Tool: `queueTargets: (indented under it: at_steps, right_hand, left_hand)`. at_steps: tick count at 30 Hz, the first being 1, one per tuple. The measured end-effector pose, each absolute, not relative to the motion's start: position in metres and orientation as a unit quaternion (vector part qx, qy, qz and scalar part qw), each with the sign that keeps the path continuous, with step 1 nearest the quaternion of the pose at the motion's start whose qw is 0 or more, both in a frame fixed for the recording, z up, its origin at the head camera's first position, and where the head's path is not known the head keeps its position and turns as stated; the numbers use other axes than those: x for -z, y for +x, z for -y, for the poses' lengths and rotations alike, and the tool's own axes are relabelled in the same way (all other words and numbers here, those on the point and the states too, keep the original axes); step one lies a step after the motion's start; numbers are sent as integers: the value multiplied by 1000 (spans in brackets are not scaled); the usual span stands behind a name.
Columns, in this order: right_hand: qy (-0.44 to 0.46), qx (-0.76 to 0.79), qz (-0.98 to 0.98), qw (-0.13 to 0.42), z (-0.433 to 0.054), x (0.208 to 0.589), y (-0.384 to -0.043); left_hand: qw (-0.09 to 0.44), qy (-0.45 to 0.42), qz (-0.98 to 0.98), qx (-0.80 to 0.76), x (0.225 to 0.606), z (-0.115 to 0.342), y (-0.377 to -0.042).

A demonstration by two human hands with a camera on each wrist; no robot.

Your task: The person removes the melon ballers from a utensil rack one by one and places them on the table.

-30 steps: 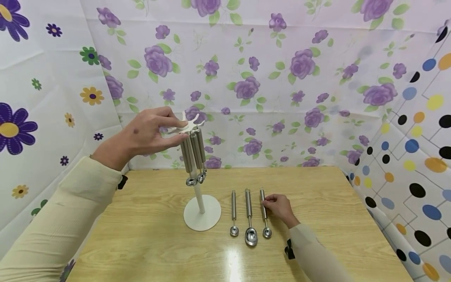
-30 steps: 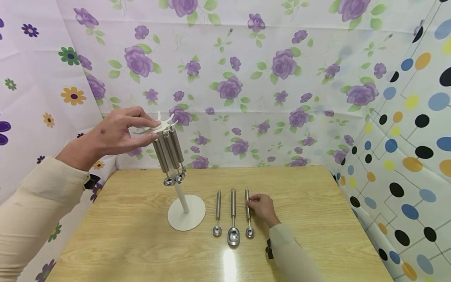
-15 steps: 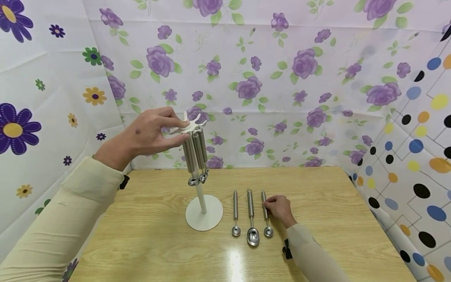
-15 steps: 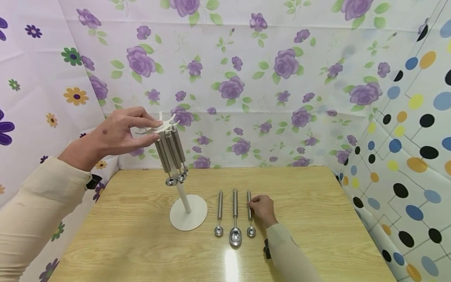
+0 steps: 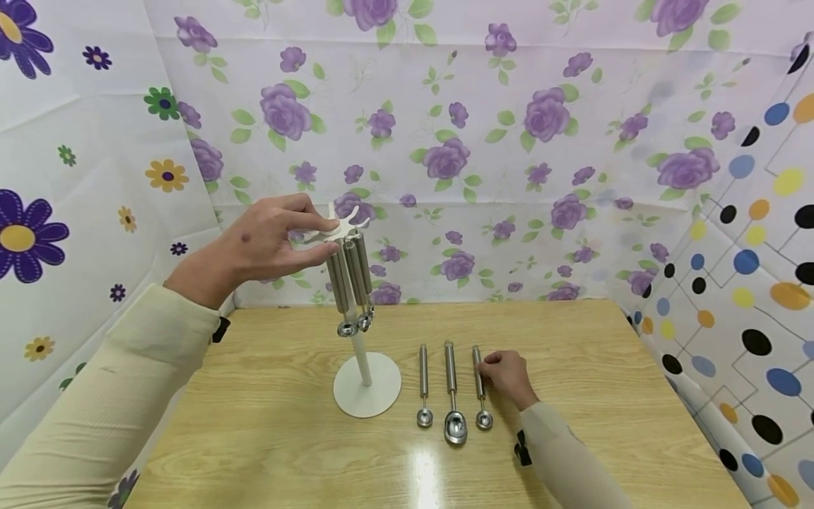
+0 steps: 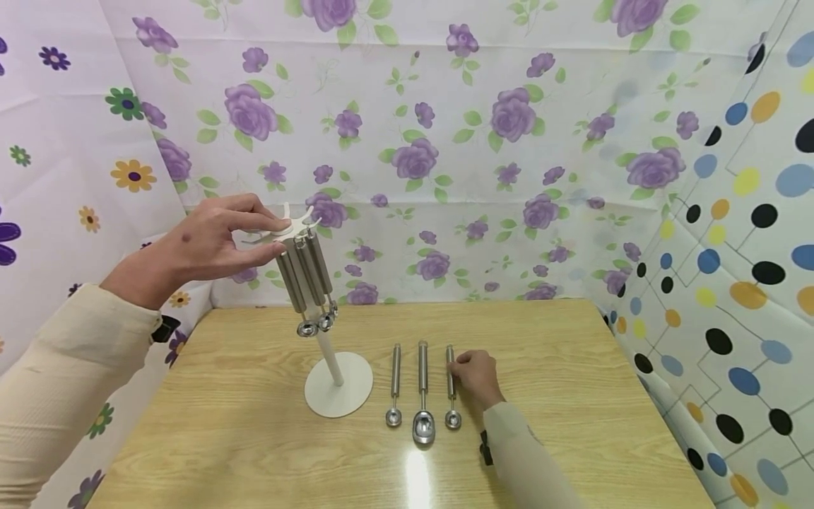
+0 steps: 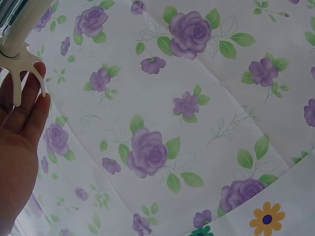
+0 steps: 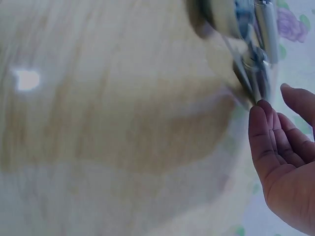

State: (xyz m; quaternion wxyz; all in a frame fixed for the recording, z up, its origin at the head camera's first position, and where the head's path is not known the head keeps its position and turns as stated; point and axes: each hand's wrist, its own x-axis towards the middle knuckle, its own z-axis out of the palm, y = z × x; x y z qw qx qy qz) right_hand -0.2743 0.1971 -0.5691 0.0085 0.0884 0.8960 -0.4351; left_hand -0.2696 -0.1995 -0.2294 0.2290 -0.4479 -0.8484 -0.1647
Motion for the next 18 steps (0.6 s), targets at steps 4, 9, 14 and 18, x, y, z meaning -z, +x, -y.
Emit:
queueTargets:
  at_steps: [4,9,14,18]
  right_hand:
    - [71,435,-898,-3,-203,557,-275]
    - [41,445,-894,-26,-205,536,-277]
    - [19,453,-891,-36,-203,512,-276]
    - [-7,454,-890,-43,-199,494,-275]
  left_hand:
    - [232,-449,847,163,230,199,-270]
    - [233,-452,845,168,230,200,-270]
    - [232,-457,841,174,230,200,-271]
    - [231,-456,842,174,230,200,-270]
